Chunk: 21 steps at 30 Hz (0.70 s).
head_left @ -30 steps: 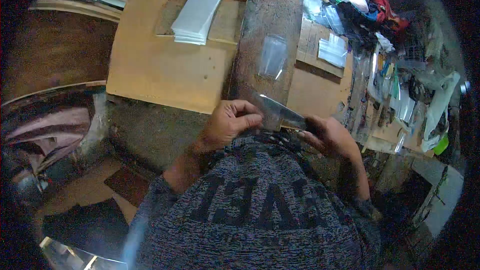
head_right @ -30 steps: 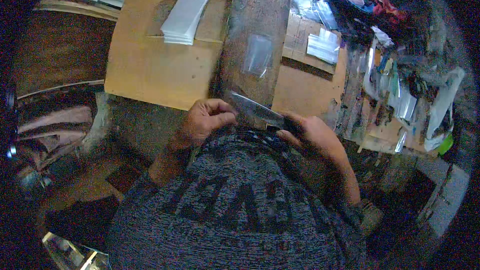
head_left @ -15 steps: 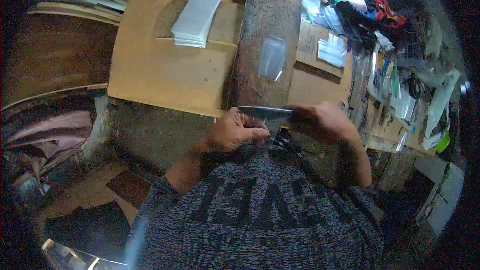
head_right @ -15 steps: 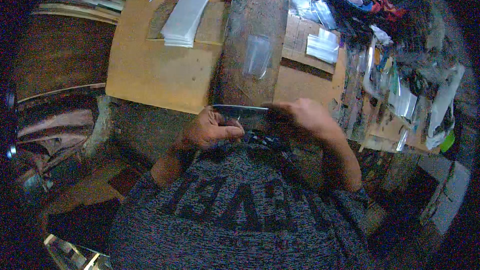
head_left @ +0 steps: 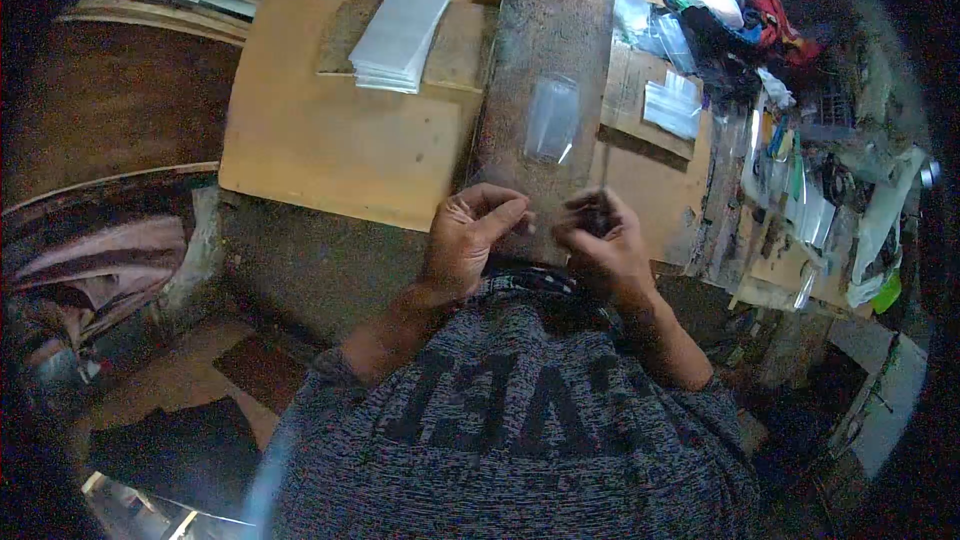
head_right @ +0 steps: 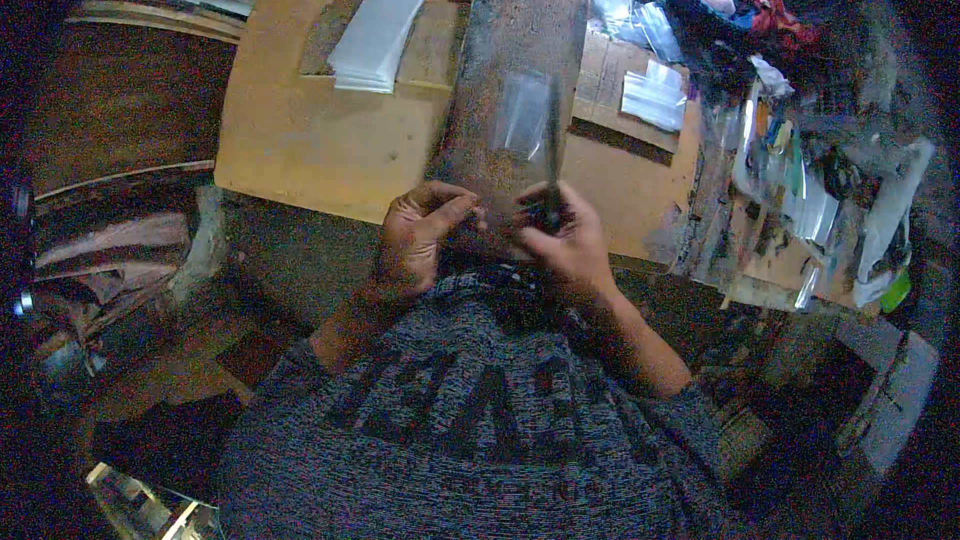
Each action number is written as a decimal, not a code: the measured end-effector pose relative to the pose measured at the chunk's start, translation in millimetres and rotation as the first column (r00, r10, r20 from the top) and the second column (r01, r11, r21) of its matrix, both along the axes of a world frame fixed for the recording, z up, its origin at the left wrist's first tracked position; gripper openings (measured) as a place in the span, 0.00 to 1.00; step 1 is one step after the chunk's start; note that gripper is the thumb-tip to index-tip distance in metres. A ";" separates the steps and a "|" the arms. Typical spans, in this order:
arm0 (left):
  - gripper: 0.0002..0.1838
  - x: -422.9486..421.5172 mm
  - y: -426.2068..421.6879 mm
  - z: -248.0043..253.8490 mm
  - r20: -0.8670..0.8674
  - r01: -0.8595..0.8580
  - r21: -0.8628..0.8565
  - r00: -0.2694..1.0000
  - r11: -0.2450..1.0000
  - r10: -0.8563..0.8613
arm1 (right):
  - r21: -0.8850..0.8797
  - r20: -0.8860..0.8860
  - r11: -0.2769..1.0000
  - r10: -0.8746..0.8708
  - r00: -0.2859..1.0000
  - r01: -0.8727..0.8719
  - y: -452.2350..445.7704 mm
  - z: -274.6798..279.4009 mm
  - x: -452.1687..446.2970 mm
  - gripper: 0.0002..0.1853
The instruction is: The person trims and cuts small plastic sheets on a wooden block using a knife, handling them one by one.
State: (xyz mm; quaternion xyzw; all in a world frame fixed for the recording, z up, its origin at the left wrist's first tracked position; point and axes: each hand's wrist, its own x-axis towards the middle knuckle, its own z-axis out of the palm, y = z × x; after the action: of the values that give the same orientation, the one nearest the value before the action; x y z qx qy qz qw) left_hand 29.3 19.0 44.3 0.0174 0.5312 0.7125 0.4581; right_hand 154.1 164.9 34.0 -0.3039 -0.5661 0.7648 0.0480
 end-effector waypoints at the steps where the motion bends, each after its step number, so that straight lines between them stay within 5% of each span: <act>1: 0.04 -0.4 -2.4 -0.4 0.001 0.002 -0.002 1.000 1.000 -0.002 | -0.023 0.020 0.999 -0.047 0.999 0.047 5.3 3.3 1.3 0.16; 10: 0.04 5.5 -7.4 -1.3 0.120 -0.030 -0.063 0.992 0.998 0.038 | -0.153 0.020 0.977 -0.149 0.989 0.150 2.9 15.3 -0.5 0.24; 21: 0.08 -4.4 -8.8 -0.6 -0.130 -0.017 -0.124 0.992 0.992 0.000 | -0.149 0.025 0.960 -0.238 0.971 0.239 5.3 12.7 2.5 0.25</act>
State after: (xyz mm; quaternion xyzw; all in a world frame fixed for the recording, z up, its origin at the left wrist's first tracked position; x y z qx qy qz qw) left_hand 24.9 10.2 43.7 0.0327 0.6033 0.6773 0.4198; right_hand 156.6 170.2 46.6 -0.3750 -0.4662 0.7930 0.1148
